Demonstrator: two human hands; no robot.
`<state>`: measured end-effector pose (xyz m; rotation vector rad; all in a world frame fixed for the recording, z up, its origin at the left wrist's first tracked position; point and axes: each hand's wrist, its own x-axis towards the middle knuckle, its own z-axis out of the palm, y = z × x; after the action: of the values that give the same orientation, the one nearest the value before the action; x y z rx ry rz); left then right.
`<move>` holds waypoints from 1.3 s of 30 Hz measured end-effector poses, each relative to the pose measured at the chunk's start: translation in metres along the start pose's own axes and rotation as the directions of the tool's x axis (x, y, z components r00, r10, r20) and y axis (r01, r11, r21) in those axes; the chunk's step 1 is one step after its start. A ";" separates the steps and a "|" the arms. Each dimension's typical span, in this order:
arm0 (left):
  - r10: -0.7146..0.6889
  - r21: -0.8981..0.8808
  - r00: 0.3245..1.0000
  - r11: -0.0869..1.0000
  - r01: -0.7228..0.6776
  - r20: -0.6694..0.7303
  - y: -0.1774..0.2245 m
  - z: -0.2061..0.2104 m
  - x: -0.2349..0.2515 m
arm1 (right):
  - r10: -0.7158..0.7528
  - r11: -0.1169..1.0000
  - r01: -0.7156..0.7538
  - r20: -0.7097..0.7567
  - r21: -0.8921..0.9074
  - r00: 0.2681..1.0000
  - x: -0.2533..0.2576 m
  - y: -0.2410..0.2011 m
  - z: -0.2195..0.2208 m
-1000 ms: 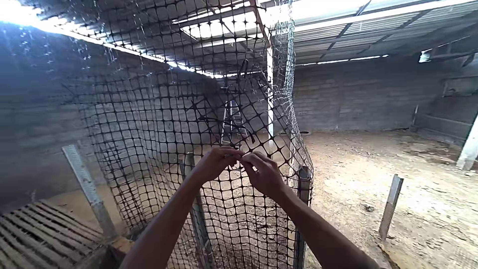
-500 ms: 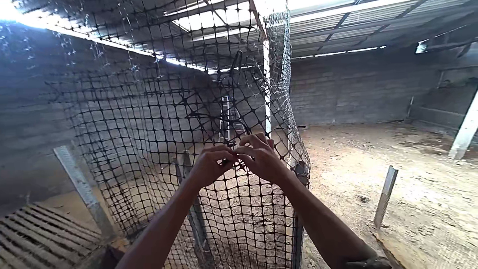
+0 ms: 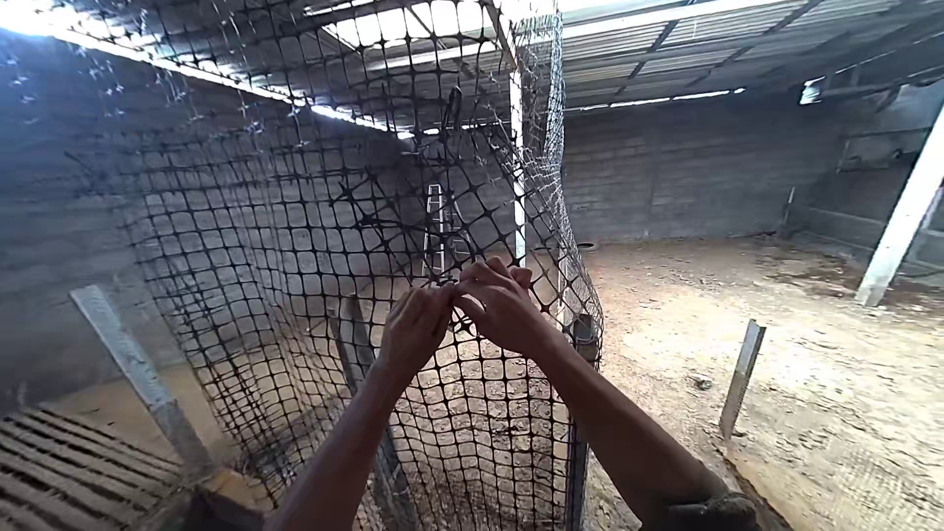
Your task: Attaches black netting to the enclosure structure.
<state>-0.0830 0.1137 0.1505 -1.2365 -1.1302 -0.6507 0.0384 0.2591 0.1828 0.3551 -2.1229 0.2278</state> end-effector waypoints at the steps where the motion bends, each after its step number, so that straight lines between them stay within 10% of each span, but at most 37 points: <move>1: -0.014 0.023 1.000 1.000 0.015 -0.019 0.002 0.003 -0.001 | -0.003 1.000 0.002 -0.007 -0.007 1.000 0.000 -0.001 0.000; 12: -0.045 -0.023 0.991 0.999 0.042 -0.127 0.003 0.015 -0.009 | -0.103 0.994 0.096 0.158 0.049 0.982 0.016 0.001 -0.028; 26: -0.009 -0.111 1.000 0.994 0.008 -0.008 0.002 -0.004 0.000 | -0.308 0.907 0.413 0.534 -0.086 0.788 0.058 0.000 -0.054; 39: -0.112 -0.065 0.993 0.991 0.114 0.028 0.010 -0.010 -0.003 | -0.560 0.718 0.667 0.403 -0.199 0.723 0.053 0.014 -0.034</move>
<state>-0.0722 0.1063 0.1444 -1.2461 -1.2137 -0.7661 0.0330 0.2740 0.2451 0.9331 -2.1604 -0.6252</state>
